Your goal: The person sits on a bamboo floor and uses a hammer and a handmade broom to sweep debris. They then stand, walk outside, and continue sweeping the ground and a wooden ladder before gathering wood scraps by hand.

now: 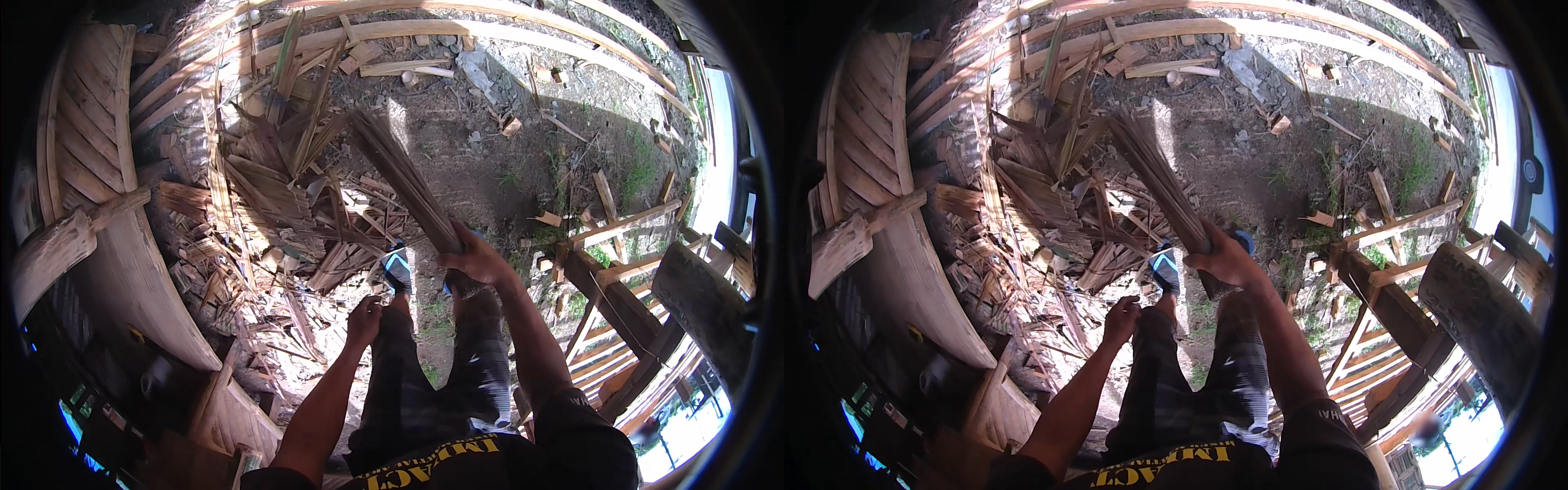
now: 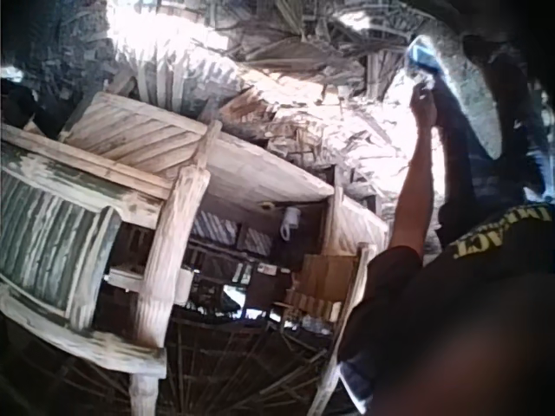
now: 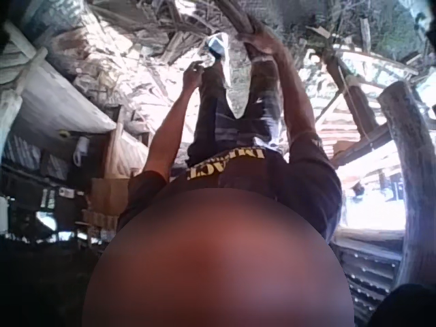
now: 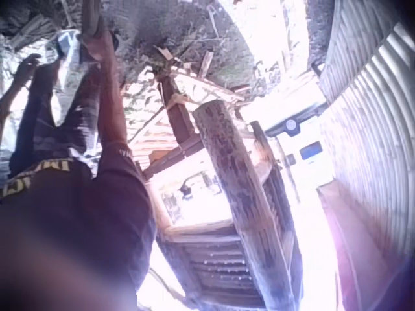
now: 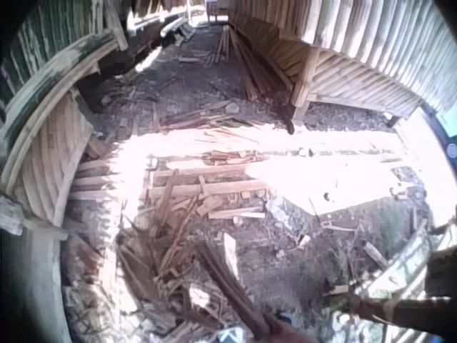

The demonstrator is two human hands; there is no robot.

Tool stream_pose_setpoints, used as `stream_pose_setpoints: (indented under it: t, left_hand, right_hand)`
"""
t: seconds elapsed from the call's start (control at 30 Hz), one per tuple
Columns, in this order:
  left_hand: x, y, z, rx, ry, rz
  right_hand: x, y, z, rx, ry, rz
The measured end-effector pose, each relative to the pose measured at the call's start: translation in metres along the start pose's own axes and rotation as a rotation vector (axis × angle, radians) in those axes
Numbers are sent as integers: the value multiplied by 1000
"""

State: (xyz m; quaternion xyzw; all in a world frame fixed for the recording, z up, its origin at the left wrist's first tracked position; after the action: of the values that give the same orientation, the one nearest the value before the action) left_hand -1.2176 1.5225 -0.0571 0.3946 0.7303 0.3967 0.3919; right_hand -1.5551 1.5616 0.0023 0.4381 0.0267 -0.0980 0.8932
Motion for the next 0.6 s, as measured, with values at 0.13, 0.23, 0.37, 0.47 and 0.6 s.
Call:
stream_pose_setpoints:
  t: [0.13,0.23,0.37,0.47,0.6]
  left_hand:
    - [-24,-27,-6,55,100,-63]
    - [-45,-54,1,9,55,-112]
    - [-72,-83,-10,-69,186,-233]
    - [-67,-106,-59,-143,84,-176]
    - [-56,-127,-173,-27,190,-138]
  right_hand:
    - [-148,-42,-36,110,-124,-447]
    - [-213,-124,-40,241,-362,-631]
    - [-130,-240,27,173,93,-127]
    - [-48,-243,78,-12,175,208]
    - [-99,-179,102,-20,202,270]
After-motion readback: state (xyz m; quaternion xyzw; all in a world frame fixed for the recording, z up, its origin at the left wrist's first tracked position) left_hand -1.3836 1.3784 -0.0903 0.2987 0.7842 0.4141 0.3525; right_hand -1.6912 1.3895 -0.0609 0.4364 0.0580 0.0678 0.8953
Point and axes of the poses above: each hand's wrist, its own y-axis away from the middle knuckle, its own x-axis out of the palm, z = x × y, the point moved 8 cm from there along -y, towards the middle knuckle
